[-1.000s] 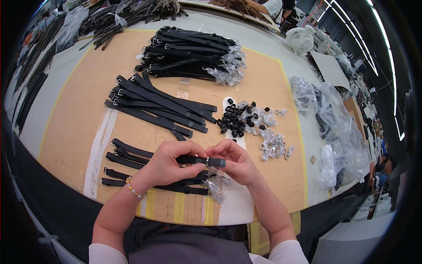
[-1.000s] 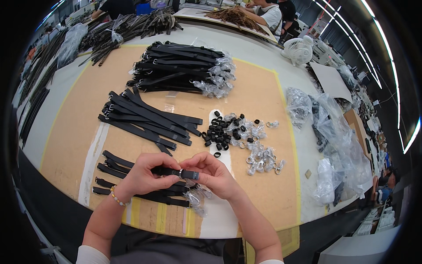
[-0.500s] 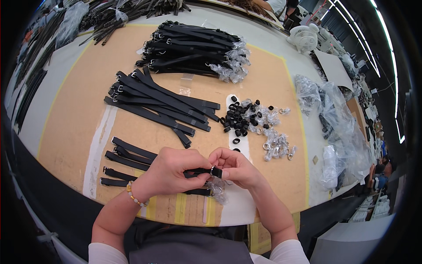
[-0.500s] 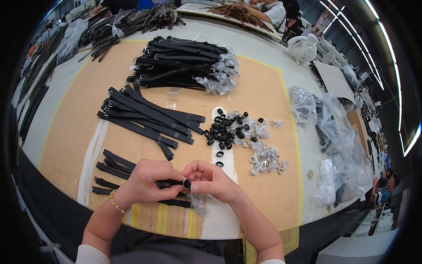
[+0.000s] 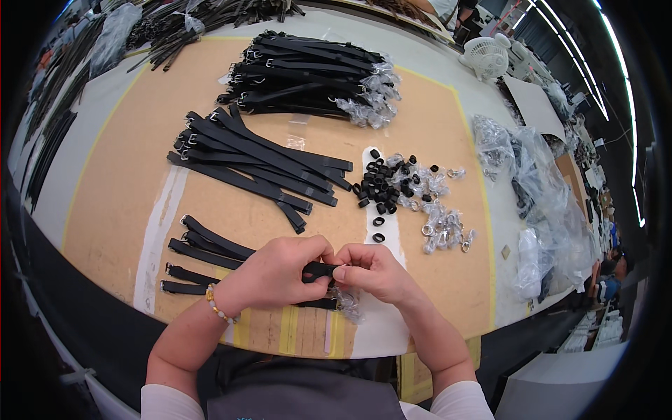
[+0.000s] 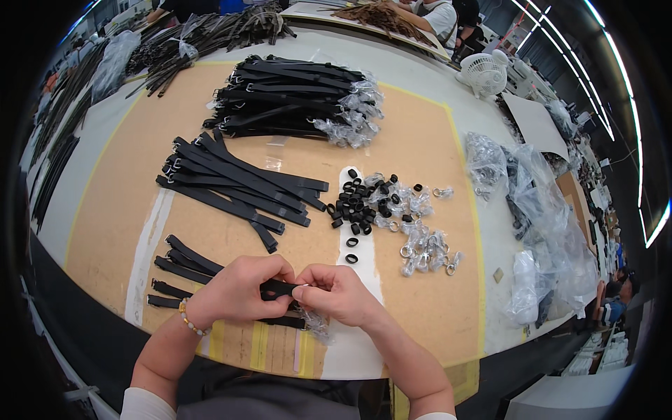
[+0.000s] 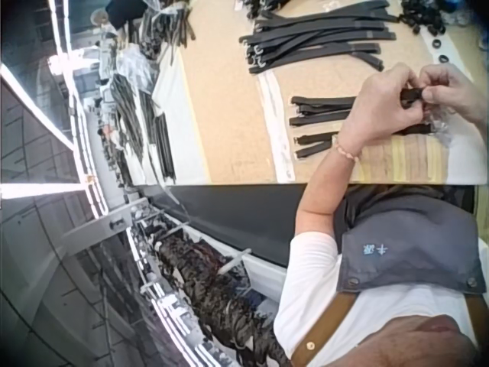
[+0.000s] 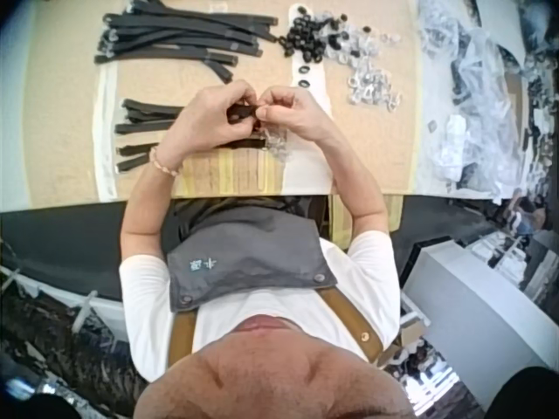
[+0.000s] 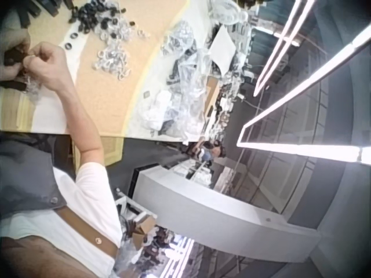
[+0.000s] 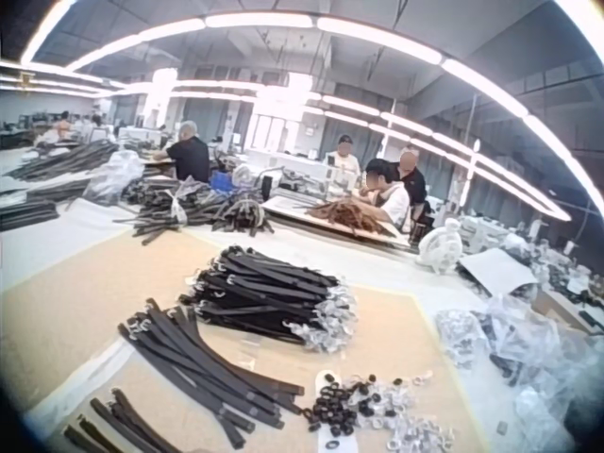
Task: The person assembles hardware buckles and plastic rings onto black leather straps by hand at a workshop table.
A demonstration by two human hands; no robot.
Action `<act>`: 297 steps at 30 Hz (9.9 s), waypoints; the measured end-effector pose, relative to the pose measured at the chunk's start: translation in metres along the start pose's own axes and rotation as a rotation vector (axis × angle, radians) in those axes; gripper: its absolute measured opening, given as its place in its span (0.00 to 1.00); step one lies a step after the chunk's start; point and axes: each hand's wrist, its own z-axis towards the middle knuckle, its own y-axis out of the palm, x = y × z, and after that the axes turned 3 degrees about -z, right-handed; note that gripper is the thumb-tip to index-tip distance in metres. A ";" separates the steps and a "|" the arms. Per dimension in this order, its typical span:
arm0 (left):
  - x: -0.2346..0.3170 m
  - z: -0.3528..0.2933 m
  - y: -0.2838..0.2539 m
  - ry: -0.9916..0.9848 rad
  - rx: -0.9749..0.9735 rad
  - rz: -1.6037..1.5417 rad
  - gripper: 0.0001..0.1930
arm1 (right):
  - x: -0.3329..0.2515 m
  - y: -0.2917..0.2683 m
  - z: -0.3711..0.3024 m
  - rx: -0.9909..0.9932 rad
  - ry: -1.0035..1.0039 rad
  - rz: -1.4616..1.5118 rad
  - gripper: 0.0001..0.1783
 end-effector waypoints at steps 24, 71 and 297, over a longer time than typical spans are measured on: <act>-0.007 0.000 0.004 0.007 -0.006 -0.035 0.10 | 0.004 -0.003 0.001 -0.048 -0.019 0.034 0.10; -0.046 0.010 -0.033 0.092 0.208 0.378 0.08 | 0.002 -0.038 0.017 0.822 -0.309 -1.005 0.12; -0.050 0.019 -0.039 0.060 0.245 0.440 0.06 | -0.001 -0.031 -0.002 0.609 -0.191 -0.978 0.12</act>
